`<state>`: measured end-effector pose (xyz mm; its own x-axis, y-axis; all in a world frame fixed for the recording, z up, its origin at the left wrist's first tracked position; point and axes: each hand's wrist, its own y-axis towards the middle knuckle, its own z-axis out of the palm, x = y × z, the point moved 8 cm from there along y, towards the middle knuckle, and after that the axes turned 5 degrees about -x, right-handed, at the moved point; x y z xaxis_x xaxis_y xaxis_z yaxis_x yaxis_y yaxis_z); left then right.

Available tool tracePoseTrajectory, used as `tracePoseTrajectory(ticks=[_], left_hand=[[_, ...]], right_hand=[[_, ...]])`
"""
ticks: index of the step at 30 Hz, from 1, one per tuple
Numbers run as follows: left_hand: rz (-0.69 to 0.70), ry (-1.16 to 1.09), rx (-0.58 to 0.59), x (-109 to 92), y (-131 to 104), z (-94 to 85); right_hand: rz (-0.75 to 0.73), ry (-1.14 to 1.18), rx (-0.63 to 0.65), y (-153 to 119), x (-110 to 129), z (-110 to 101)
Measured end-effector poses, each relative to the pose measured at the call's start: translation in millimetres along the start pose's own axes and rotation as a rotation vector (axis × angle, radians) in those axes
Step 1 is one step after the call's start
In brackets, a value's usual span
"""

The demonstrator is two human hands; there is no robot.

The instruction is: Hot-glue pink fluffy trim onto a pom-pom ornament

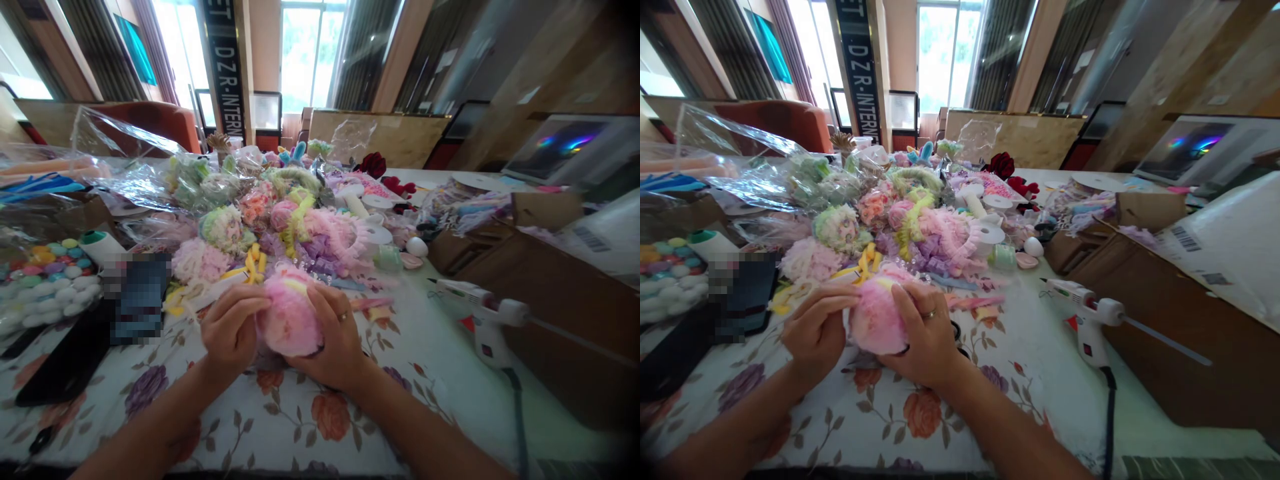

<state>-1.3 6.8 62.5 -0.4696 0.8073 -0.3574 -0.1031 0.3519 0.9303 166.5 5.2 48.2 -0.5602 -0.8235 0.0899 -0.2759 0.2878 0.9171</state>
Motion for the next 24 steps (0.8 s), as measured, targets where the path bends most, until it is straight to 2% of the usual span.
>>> tracePoseTrajectory(ticks=[2, 4, 5, 8, 11, 14, 18, 24], left_hand=[[-0.06, -0.107, -0.144, 6.8, 4.9, -15.2], [-0.278, -0.192, -0.265, 28.4, 5.0, -23.9], [-0.391, -0.216, -0.283, 38.8, 3.3, -23.3], [-0.67, -0.193, -0.147, 59.9, -5.4, -6.4], [-0.832, -0.09, -0.027, 68.8, -17.4, 6.7], [-0.844, -0.066, 0.002, 69.4, -21.7, 12.6], [-0.884, -0.226, -0.012, 72.7, -23.8, 18.8], [-0.773, -0.196, -0.041, 71.8, -17.2, 9.8]], right_hand=[[-0.047, 0.026, -0.021, 0.2, 3.8, -2.7], [-0.051, 0.043, -0.05, 0.0, 3.8, -6.3], [-0.035, 0.045, -0.06, -0.3, 2.2, -7.5], [0.071, 0.035, -0.052, -2.2, -7.9, -7.0], [0.273, 0.037, -0.053, -7.1, -27.5, -4.4], [0.455, 0.06, -0.061, -14.8, -47.5, 0.1], [0.641, 0.102, -0.052, -25.1, -67.3, 7.6], [0.694, 0.145, -0.06, -26.4, -70.3, 9.2]])
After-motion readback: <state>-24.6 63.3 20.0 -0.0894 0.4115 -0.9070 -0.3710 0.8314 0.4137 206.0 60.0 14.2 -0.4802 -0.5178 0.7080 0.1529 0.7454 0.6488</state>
